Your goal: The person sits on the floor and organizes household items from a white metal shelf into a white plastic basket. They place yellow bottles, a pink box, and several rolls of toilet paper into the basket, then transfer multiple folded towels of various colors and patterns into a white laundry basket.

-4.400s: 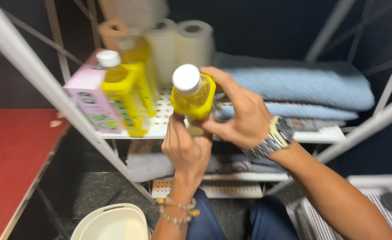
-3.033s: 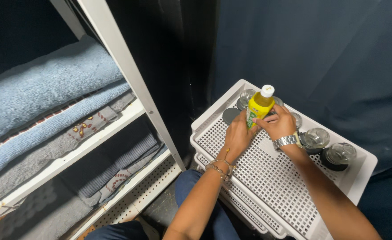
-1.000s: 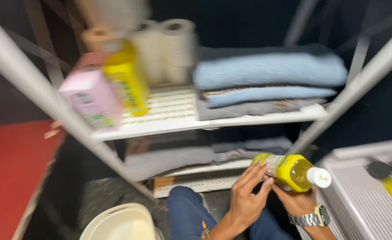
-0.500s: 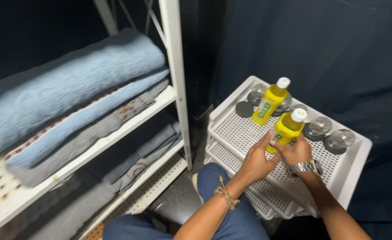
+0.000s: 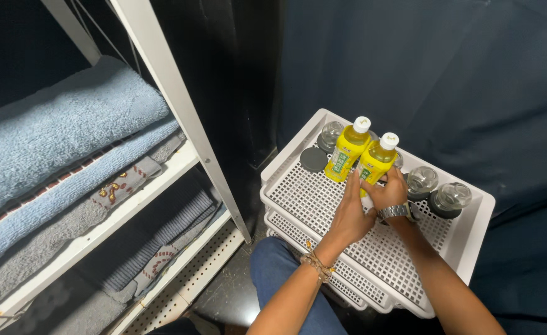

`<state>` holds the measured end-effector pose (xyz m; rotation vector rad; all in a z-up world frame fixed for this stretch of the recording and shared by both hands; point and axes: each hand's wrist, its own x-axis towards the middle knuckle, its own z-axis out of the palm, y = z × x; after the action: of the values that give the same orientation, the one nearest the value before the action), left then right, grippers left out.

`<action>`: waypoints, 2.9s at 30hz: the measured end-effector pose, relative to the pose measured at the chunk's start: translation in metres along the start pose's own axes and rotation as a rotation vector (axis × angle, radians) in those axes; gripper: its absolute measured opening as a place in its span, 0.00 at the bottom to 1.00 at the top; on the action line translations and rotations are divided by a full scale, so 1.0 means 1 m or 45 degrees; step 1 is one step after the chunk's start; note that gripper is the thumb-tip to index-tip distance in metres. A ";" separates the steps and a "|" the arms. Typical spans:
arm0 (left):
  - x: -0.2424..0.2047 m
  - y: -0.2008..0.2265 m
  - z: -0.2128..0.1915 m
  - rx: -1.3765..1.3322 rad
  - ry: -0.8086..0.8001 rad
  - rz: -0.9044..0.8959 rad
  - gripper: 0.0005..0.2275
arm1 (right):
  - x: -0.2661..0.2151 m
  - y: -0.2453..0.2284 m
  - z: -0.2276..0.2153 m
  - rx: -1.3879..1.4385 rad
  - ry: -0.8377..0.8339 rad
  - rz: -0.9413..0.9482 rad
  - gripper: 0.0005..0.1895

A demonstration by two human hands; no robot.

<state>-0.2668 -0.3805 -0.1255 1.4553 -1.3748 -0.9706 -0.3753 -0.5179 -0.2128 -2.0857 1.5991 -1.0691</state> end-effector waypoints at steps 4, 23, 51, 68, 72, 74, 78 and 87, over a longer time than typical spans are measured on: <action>0.006 -0.007 0.000 0.027 -0.004 0.020 0.38 | 0.003 -0.005 0.000 0.150 -0.070 0.074 0.29; -0.258 -0.105 -0.146 0.155 1.416 0.237 0.08 | -0.227 -0.267 0.047 0.892 -0.991 -0.433 0.14; -0.435 -0.042 -0.375 0.477 2.464 -0.166 0.24 | -0.354 -0.615 0.144 0.953 -1.446 -1.115 0.45; -0.273 -0.038 -0.155 0.507 1.582 0.531 0.14 | -0.178 -0.237 0.043 0.106 -0.544 -0.964 0.29; -0.214 -0.036 -0.091 0.207 0.930 0.445 0.23 | -0.155 -0.173 -0.031 -0.092 -0.576 -0.127 0.33; -0.189 -0.023 -0.069 -0.010 0.681 0.421 0.27 | -0.141 -0.137 -0.051 -0.103 -0.510 0.070 0.33; -0.141 0.000 -0.023 -0.417 0.309 0.232 0.37 | -0.116 -0.050 -0.067 0.001 -0.300 0.201 0.32; -0.041 -0.028 0.068 -0.160 0.451 0.312 0.33 | -0.026 -0.010 -0.105 0.406 -0.599 0.602 0.27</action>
<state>-0.3264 -0.3462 -0.1737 1.2587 -1.1751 -0.5978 -0.4458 -0.4700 -0.1448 -1.4975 1.4578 -0.5688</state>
